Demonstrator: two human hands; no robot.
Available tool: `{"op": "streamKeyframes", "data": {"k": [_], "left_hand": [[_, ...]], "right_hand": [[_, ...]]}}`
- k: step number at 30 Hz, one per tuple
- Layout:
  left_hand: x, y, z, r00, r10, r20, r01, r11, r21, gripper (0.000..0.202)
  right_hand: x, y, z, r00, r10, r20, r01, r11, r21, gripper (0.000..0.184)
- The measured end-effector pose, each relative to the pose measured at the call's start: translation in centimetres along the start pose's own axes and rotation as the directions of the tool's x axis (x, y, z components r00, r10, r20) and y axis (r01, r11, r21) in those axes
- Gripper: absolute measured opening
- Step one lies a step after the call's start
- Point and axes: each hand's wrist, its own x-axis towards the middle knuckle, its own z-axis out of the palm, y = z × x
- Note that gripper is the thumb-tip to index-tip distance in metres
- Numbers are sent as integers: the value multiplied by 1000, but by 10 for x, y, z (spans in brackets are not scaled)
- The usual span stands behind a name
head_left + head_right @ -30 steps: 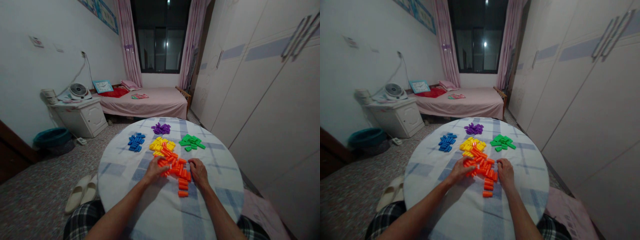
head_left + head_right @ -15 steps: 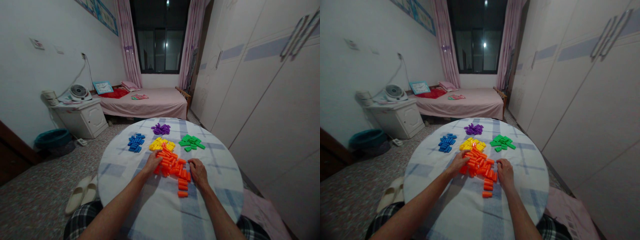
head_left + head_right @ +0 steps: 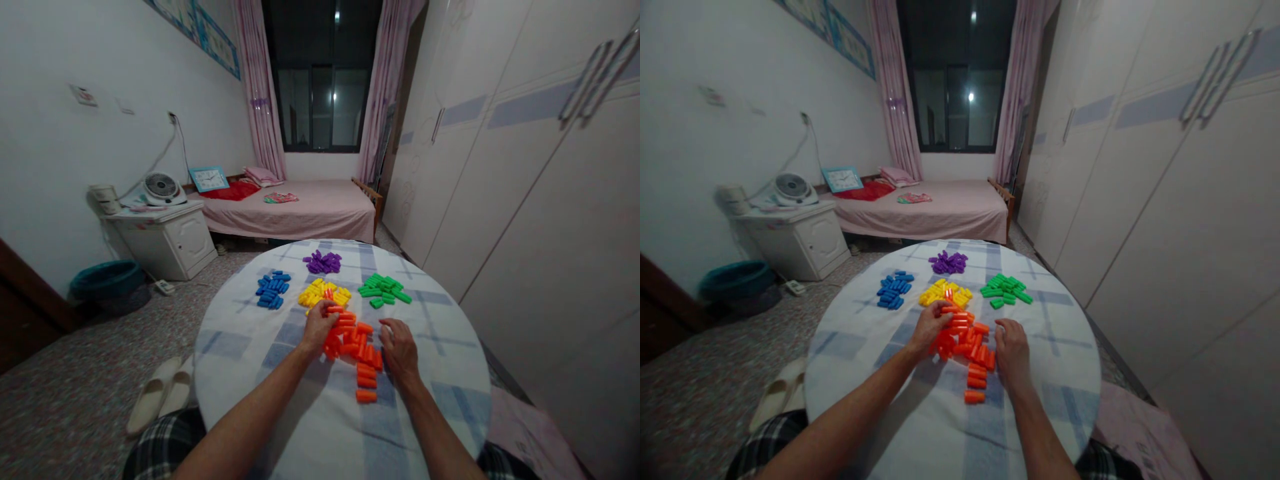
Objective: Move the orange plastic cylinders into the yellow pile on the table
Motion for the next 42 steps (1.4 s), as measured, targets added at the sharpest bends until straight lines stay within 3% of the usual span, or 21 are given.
{"op": "streamKeyframes", "data": {"k": [5,9,13,16,19,24,27,30,36,42], "left_hand": [[11,-14,22,998,50,-25,-49,998,41,24],[20,-8,31,996,80,35,-80,997,-13,23],[31,0,30,994,106,-11,-107,989,-103,28],[41,0,24,989,145,-42,-148,985,-84,27],[51,-3,18,979,199,-45,-198,980,32,26],[58,-9,10,970,240,-32,-221,933,283,34],[59,-18,10,973,233,6,-225,933,280,37],[61,-28,11,971,237,-8,-228,944,240,33],[68,-37,4,982,177,-62,-155,952,265,31],[65,-38,1,958,273,-84,-214,881,422,26]], "right_hand": [[9,-21,-8,1000,-18,-11,19,991,131,30],[44,-54,-16,994,-92,55,82,985,153,32],[78,-73,-3,990,-56,127,37,988,152,31],[88,-69,20,972,12,233,-76,961,267,34],[89,-60,40,950,87,300,-224,860,459,39],[86,-48,58,941,253,224,-338,693,637,41],[83,-40,65,927,297,227,-370,640,673,41],[79,-32,72,931,264,253,-365,639,677,40],[77,-23,82,941,208,266,-331,722,607,31],[76,-27,81,944,214,253,-328,703,630,30]]}}
